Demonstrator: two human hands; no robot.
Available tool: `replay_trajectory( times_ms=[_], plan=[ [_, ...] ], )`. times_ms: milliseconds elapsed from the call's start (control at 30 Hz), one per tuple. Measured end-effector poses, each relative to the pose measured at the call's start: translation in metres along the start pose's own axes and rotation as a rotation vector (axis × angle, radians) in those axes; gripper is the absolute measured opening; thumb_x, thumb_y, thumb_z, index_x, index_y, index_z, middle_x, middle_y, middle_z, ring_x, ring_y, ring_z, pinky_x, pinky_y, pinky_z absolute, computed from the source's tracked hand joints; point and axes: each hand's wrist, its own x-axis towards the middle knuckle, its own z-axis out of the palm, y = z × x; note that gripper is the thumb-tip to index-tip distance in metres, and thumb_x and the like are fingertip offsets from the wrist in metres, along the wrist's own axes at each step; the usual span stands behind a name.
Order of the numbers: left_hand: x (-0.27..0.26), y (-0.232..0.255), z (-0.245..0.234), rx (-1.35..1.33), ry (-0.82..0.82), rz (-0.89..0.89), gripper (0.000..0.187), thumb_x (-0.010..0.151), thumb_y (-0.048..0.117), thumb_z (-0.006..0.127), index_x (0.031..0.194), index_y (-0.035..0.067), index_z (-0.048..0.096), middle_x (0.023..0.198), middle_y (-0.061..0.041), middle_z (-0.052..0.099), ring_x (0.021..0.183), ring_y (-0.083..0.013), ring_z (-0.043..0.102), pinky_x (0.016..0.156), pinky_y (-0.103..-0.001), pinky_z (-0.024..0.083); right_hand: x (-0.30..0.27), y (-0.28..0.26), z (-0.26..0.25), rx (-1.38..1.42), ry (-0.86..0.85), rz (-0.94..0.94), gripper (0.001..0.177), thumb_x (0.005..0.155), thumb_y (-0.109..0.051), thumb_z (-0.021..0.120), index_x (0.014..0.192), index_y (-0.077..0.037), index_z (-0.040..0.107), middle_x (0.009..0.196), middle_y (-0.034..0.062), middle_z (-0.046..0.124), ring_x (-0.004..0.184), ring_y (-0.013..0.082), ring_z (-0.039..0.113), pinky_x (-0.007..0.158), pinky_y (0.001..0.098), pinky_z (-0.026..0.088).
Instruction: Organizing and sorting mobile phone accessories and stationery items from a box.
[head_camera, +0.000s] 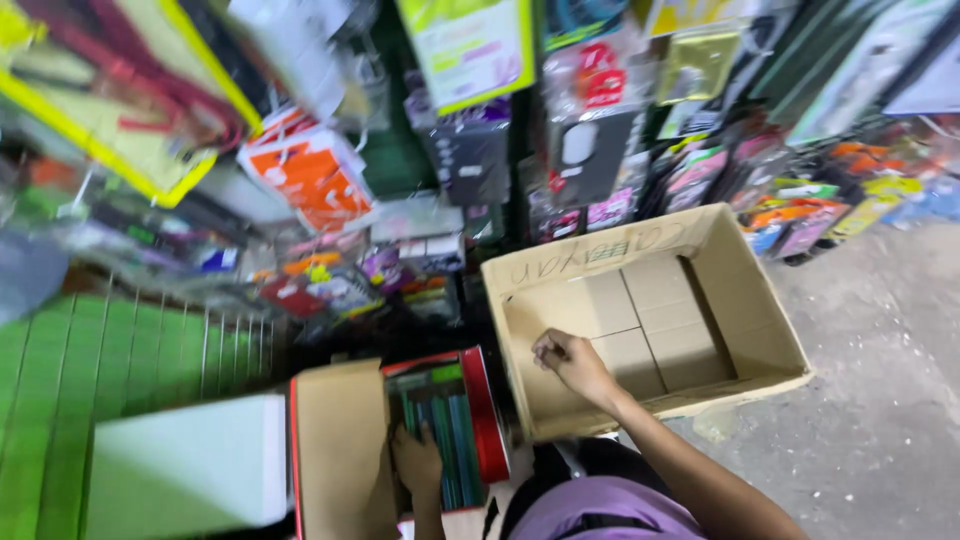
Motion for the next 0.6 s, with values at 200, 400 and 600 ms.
replay_trajectory(
  times_ms=[200, 400, 600],
  plan=[
    [0.019, -0.022, 0.025, 0.022, -0.085, -0.083, 0.077, 0.094, 0.052, 0.059, 0.151, 0.003, 0.041, 0.137, -0.032, 0.055, 0.125, -0.0493, 0.055, 0.105, -0.053, 0.046, -0.018, 0.017, -0.007, 0.020, 0.058, 0.065, 0.009, 0.095, -0.001, 0.059, 0.098, 0.001, 0.068, 0.080, 0.0055, 0.072, 0.072, 0.0120, 0.067, 0.070, 0.0287, 0.056],
    [0.019, 0.002, 0.027, 0.107, -0.091, -0.175, 0.090, 0.090, 0.054, 0.063, 0.161, 0.009, 0.030, 0.147, -0.024, 0.050, 0.128, -0.0456, 0.055, 0.105, -0.058, 0.046, -0.026, 0.023, -0.019, 0.020, 0.109, 0.047, 0.008, 0.092, 0.001, 0.061, 0.096, 0.001, 0.067, 0.078, 0.0063, 0.070, 0.071, 0.0121, 0.065, 0.069, 0.0297, 0.055],
    [0.024, 0.040, 0.031, 0.153, 0.130, -0.128, 0.091, 0.088, 0.056, 0.064, 0.162, 0.017, 0.028, 0.160, -0.016, 0.037, 0.143, -0.0403, 0.040, 0.109, -0.065, 0.035, -0.014, 0.015, -0.047, -0.050, 0.127, 0.045, 0.009, 0.090, -0.001, 0.061, 0.097, -0.002, 0.067, 0.079, 0.0034, 0.071, 0.072, 0.0121, 0.067, 0.069, 0.0290, 0.055]
  ],
)
